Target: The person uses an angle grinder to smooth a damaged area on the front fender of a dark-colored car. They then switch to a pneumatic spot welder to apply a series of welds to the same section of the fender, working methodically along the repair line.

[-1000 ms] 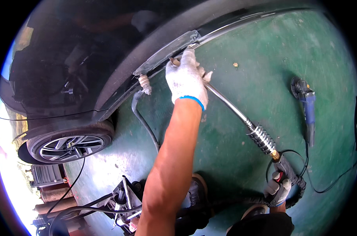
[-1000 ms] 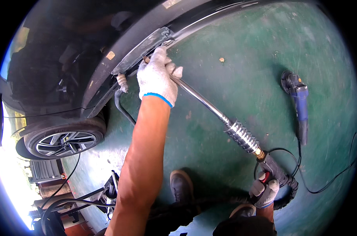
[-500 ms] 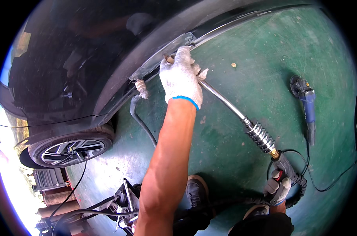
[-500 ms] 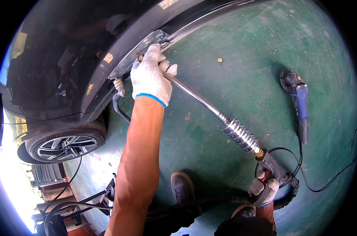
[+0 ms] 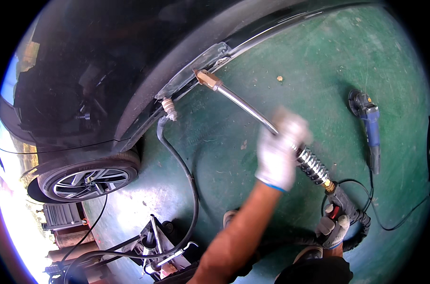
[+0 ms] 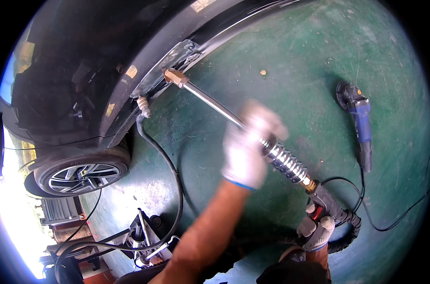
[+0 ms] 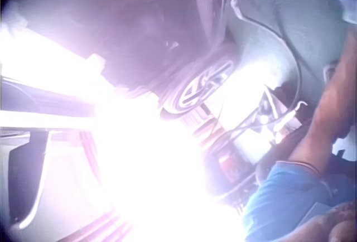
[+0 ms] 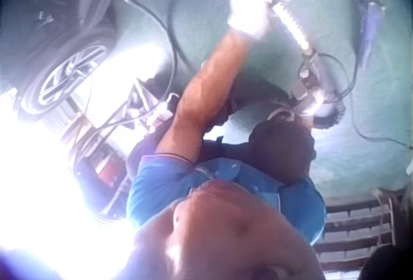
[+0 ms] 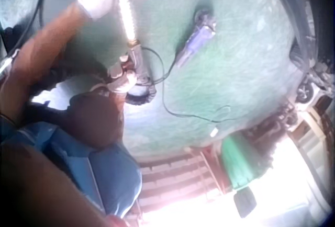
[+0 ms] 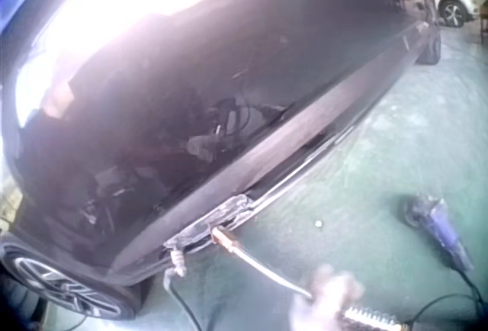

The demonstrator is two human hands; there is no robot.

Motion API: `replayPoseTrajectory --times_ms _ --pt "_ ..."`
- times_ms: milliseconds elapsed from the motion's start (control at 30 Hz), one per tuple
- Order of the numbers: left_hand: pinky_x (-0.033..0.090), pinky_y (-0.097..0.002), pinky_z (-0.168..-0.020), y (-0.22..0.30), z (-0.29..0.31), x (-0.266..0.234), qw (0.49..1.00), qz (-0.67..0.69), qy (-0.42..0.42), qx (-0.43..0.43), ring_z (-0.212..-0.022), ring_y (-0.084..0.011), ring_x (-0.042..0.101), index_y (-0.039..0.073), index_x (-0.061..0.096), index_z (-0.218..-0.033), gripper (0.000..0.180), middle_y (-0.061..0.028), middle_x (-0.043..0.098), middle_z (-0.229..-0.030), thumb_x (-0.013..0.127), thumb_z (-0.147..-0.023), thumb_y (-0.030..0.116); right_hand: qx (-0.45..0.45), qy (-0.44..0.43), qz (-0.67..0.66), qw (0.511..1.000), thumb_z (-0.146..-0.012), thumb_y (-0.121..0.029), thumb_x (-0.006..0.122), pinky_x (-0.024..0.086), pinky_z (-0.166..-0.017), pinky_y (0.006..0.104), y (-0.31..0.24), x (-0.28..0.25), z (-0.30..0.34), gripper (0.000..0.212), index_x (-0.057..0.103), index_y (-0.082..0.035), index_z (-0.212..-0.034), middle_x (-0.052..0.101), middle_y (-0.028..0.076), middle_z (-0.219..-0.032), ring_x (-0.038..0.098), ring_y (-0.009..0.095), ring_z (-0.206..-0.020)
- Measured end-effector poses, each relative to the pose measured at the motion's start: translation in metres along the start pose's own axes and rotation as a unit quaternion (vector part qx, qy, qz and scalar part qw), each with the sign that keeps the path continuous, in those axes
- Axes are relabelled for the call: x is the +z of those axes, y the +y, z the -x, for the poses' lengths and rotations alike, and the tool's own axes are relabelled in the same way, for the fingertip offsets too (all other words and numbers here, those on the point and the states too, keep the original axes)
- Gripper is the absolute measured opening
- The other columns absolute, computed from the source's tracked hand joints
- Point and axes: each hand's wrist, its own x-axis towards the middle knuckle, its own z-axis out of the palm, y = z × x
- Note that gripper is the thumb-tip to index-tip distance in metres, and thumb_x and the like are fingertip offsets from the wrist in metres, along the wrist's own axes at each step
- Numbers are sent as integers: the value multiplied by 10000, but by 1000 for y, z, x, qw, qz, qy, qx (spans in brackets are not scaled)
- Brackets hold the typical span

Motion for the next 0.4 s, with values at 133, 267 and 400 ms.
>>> replayPoseTrajectory --times_ms 133,267,400 --pt "583 -406 -647 -4 9 11 991 41 28 -126 -645 -206 613 -8 577 -1003 213 -108 590 -740 668 -900 154 54 -158 52 985 -894 -234 579 416 -550 316 -7 -10 0 533 462 -46 -1379 611 106 -1262 524 166 -674" --pt "581 -395 -653 -5 9 6 995 36 46 -85 -634 -207 613 -28 564 -1076 305 -105 602 -757 681 -912 201 25 -122 47 991 -900 -252 586 425 -553 318 -5 -19 3 551 446 -51 -1393 611 102 -1263 530 173 -681" --pt "591 -395 -680 -14 18 -2 992 -55 -6 -112 -744 -231 671 -20 417 -1304 613 -171 622 -858 747 -877 272 5 -33 -31 999 -816 -282 590 445 -534 412 -7 -24 6 644 435 -64 -1402 623 110 -1205 546 249 -644"
